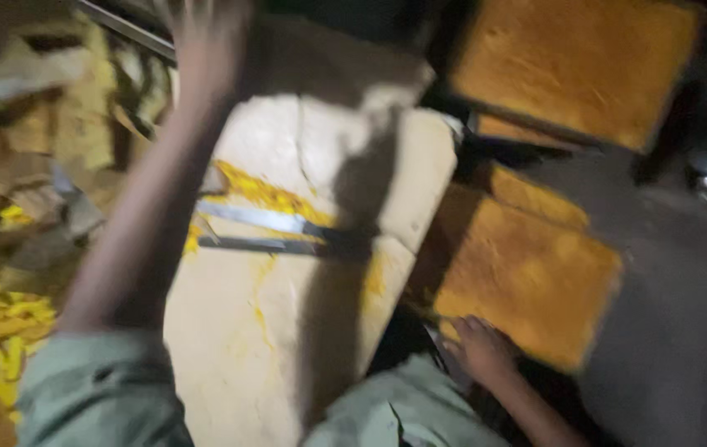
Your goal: The person cuts a large yellow block into slices with a long knife on a tiled table, moving finished slices aside. They then peel newspaper off another block, reposition it, and continue slicing it into pieces.
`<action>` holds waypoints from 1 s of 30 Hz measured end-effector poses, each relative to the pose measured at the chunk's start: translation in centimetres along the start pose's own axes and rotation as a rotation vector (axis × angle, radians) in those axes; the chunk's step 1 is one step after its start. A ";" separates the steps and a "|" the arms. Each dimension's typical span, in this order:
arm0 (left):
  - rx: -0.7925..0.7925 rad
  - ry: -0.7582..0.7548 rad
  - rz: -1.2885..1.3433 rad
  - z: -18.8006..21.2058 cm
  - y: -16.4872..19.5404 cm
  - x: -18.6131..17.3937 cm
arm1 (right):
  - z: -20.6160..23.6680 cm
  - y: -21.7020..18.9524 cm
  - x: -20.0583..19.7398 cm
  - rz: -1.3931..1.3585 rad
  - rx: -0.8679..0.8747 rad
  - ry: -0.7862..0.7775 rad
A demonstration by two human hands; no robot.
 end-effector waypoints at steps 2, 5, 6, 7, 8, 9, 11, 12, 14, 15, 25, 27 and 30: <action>-0.009 -0.138 0.205 9.7 5.6 0.8 | 1.8 0.9 3.0 0.104 -0.069 0.042; -0.212 -0.270 0.411 26.1 12.3 0.4 | 3.3 1.6 5.4 0.232 -0.074 0.190; -0.304 -0.289 0.442 31.4 14.2 -0.4 | 3.6 1.6 5.5 0.402 -0.066 0.362; -0.399 -0.321 0.465 36.5 15.5 -1.7 | 3.7 1.4 5.4 0.561 -0.064 0.524; -0.473 -0.288 0.464 41.3 16.8 -3.7 | 3.9 1.2 5.3 0.538 -0.062 0.619; -0.544 -0.251 0.467 45.5 18.0 -5.6 | 3.8 1.0 5.1 0.518 -0.055 0.717; -0.611 -0.293 0.425 52.3 18.9 -9.2 | 3.8 0.7 5.0 0.357 -0.083 0.593; -0.648 -0.326 0.406 55.5 19.1 -11.0 | 4.0 0.6 5.2 0.442 -0.107 0.548; -0.687 -0.358 0.350 62.0 18.8 -14.6 | 4.9 0.8 5.7 0.472 -0.093 0.433; -0.697 -0.358 0.322 64.7 18.3 -15.8 | 5.7 1.0 5.8 0.426 -0.053 0.389; -0.975 -0.098 0.521 81.1 21.1 -25.8 | 21.0 -1.0 -9.9 0.430 0.050 0.615; -0.957 0.007 0.703 80.1 22.5 -26.8 | 24.3 -5.6 -11.8 0.448 0.121 0.544; -0.798 0.119 0.938 76.8 24.5 -28.4 | 27.8 -15.1 -11.1 0.236 0.016 0.364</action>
Point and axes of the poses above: each hand's wrist, its own z-axis away from the middle knuckle, its own x-axis out of the palm, y = z × x, the point moved 1 cm from there along -z, towards the middle knuckle, and after that the axes turned 3 degrees about -y, right-handed, at the moved point
